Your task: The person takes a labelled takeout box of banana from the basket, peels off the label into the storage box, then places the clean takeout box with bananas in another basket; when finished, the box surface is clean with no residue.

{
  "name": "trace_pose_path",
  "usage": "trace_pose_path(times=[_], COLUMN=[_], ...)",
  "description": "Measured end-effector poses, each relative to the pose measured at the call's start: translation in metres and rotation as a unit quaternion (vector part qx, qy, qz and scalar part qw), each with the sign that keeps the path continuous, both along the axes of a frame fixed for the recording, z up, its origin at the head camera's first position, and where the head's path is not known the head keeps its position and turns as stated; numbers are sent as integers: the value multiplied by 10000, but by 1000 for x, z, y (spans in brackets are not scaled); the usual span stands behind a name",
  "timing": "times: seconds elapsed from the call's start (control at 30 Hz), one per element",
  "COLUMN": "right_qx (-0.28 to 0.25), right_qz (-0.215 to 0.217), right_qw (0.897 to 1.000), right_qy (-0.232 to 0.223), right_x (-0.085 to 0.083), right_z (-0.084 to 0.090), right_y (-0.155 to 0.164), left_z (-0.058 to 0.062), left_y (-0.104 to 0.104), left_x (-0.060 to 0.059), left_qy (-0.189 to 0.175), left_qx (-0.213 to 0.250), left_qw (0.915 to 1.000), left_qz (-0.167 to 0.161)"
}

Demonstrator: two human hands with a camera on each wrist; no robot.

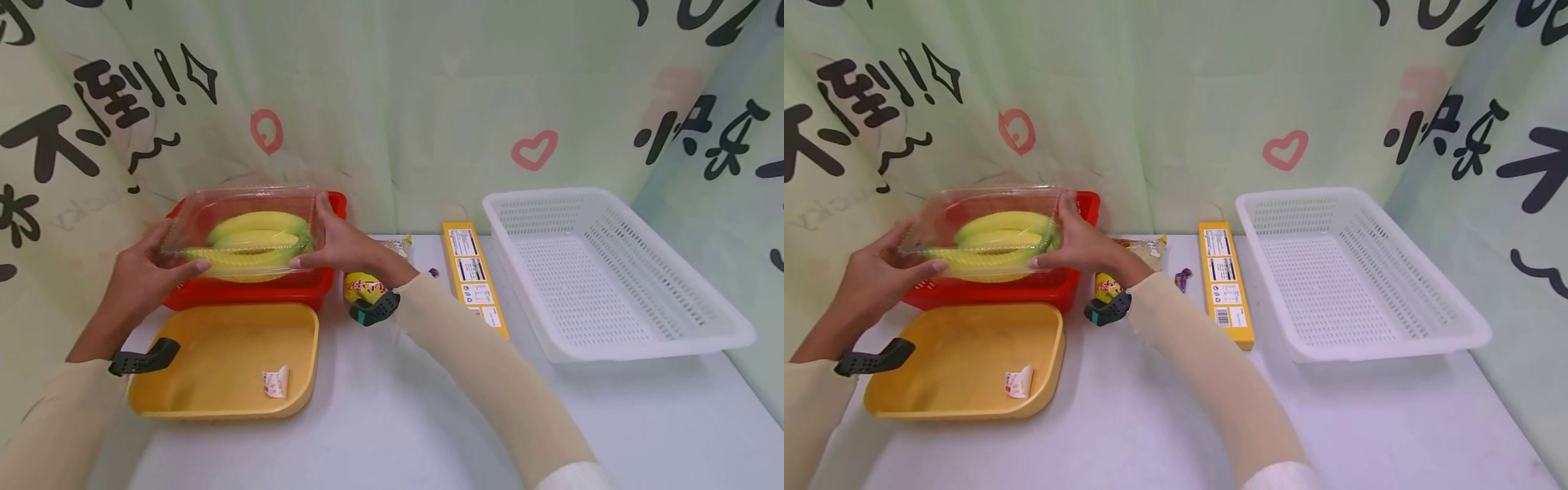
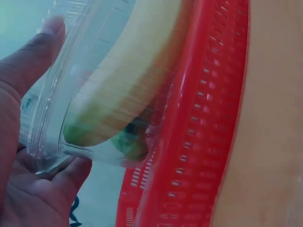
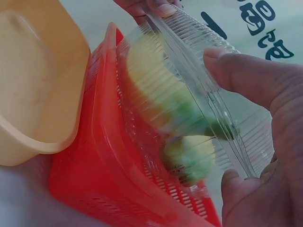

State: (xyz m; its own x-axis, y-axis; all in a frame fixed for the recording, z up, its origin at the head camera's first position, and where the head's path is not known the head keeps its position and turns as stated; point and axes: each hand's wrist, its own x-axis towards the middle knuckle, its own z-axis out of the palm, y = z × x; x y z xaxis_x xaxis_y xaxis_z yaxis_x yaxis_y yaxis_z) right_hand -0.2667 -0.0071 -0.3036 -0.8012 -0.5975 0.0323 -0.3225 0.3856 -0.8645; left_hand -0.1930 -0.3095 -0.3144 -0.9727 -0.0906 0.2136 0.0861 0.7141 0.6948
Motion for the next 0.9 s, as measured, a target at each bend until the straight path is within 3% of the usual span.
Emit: trace_pose_path(times=[0.17, 0.43, 0.67, 0.9], right_qx=[-1, 259, 337, 300], right_qz=[-78, -224, -443, -491], right_qw=[9999, 9993, 9979, 9977], right_qy=[-79, -155, -316, -368], right_x=[-4, -9, -11, -12], right_z=[-5, -18, -26, -26], right_y=[0, 1, 0, -2], left_z=[-4, -14, -28, -24], left_y=[-1, -1, -3, 0], left_x=[-6, -16, -24, -22], left_qy=[-212, -234, -241, -326], left_qx=[-65, -412, -294, -252], left_qw=[9997, 9988, 9993, 9991], left_qz=[-40, -83, 46, -106])
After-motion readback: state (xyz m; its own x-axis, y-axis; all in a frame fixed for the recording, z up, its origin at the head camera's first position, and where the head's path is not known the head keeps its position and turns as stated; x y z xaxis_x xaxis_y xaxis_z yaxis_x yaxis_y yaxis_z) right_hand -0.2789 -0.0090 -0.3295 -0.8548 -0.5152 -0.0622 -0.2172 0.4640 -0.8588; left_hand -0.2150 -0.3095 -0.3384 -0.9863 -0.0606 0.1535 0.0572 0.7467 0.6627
